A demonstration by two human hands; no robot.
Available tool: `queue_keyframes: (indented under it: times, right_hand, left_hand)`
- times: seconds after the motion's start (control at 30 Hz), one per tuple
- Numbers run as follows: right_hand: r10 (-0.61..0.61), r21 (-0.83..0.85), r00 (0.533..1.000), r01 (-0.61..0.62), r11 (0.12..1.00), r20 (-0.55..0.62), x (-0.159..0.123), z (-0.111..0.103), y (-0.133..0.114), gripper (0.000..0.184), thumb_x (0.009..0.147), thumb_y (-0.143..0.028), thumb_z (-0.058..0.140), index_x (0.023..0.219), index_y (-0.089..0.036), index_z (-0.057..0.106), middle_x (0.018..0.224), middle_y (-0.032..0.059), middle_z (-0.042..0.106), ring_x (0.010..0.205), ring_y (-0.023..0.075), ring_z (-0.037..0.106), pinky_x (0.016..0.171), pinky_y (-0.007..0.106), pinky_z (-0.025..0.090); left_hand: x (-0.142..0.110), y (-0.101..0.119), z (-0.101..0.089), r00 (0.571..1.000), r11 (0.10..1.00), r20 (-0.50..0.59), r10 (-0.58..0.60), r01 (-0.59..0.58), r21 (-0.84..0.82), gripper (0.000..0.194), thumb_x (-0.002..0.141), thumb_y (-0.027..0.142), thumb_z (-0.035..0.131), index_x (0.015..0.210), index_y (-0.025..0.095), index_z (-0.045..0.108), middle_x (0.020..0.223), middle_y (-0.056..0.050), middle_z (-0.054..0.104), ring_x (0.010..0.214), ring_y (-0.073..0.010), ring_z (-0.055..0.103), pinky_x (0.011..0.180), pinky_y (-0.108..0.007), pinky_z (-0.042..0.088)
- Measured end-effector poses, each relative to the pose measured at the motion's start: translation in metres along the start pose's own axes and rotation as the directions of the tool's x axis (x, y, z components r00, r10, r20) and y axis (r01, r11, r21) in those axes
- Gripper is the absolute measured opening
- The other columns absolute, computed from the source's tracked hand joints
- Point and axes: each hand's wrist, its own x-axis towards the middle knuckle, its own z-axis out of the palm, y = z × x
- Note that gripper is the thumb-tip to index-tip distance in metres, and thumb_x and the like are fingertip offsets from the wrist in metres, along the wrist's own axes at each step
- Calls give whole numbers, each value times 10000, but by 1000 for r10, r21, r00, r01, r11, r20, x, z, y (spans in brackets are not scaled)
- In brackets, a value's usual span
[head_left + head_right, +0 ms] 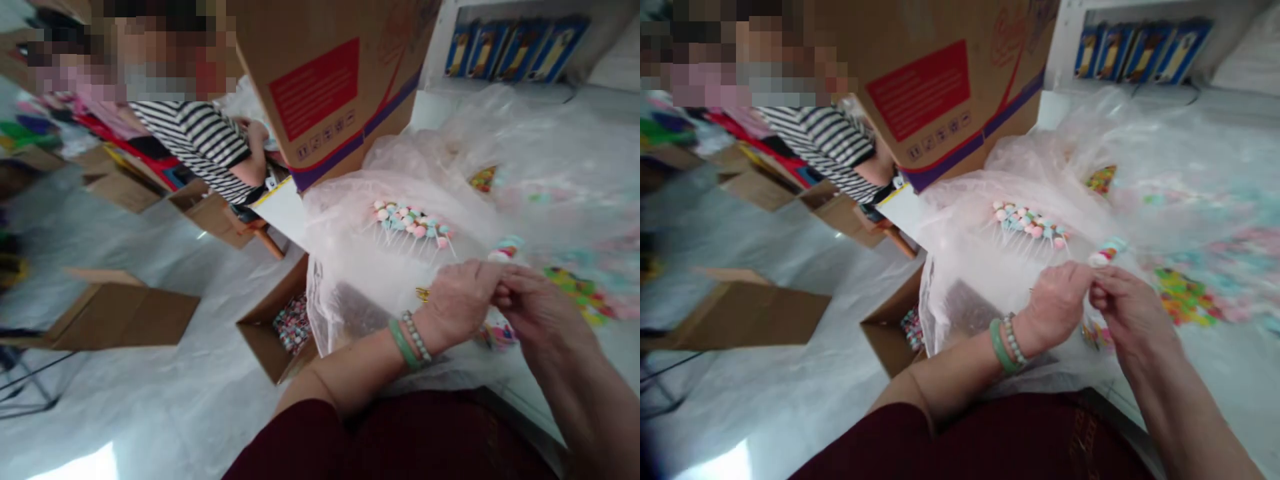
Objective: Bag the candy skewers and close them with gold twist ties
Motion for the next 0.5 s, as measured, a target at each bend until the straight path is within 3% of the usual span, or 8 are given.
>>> queue_keyframes:
  times: [0.07, 0.13, 0.17, 0.23, 0.3, 0.4, 0.47, 0.5]
  right_hand:
    - [-8, 62, 1000, 8, 998, 2, -4, 8, 1, 455, 939, -478, 278, 752, -244, 621, 530, 42, 438, 458, 156, 414, 472, 362, 311]
    - [-6, 8, 994, 7, 1000, -113, -14, 12, 2, 430, 926, -521, 300, 835, -271, 638, 576, 61, 480, 502, 189, 469, 488, 373, 336]
    - [-14, -50, 984, 5, 999, -179, -21, 12, 3, 395, 914, -533, 340, 862, -288, 644, 608, 74, 512, 549, 214, 511, 512, 384, 350]
    - [-57, -178, 970, 14, 984, -235, -32, 8, 7, 316, 865, -542, 460, 780, -309, 655, 613, 89, 548, 608, 247, 549, 562, 406, 349]
    - [-139, -245, 981, 102, 964, -139, -37, 5, 10, 255, 788, -514, 590, 662, -299, 651, 601, 106, 581, 628, 253, 557, 597, 419, 339]
    - [-160, -183, 986, 166, 969, 46, -35, 11, 3, 196, 756, -431, 619, 668, -261, 662, 689, 121, 643, 687, 241, 571, 651, 405, 368]
    - [55, 47, 987, -63, 997, 148, -31, 21, -9, 195, 775, -379, 574, 671, -225, 632, 645, 78, 605, 642, 202, 541, 618, 356, 378]
    - [203, 203, 938, -265, 942, 282, -30, 26, -16, 214, 766, -373, 579, 628, -210, 589, 562, 35, 534, 555, 163, 484, 553, 315, 352]
  left_hand:
    - [-3, -6, -4, 973, 944, -43, -226, 208, -257, 192, 897, 265, 464, 1020, 163, 569, 1000, -127, 587, 959, -250, 565, 832, -370, 433]
    - [-8, -11, -11, 861, 654, 211, -463, 493, -574, 327, 837, 373, 577, 1092, 173, 532, 1055, -123, 569, 969, -247, 579, 825, -385, 457]
    - [-12, -13, -16, 783, 455, 409, -469, 611, -647, 410, 815, 448, 591, 1105, 166, 521, 1045, -123, 571, 934, -245, 599, 795, -400, 475]
    - [-18, -17, -25, 623, 138, 739, -254, 780, -610, 506, 828, 597, 482, 1044, 142, 536, 947, -119, 594, 818, -250, 642, 718, -433, 498]
    - [-24, -22, -34, 516, 23, 855, -44, 856, -516, 538, 880, 625, 314, 907, 146, 558, 807, -98, 607, 674, -235, 650, 625, -411, 496]
    - [-30, -35, -48, 495, 128, 868, -25, 863, -489, 381, 916, 475, 354, 818, 173, 564, 686, -37, 585, 418, -118, 484, 445, -262, 378]
    - [-36, -41, -63, 626, 426, 764, -157, 741, -520, 231, 866, 390, 499, 916, 195, 613, 731, -23, 605, 425, -94, 431, 431, -229, 328]
    - [-40, -41, -72, 717, 617, 669, -194, 620, -485, 235, 829, 360, 567, 1003, 215, 633, 783, -30, 625, 502, -115, 486, 474, -236, 367]
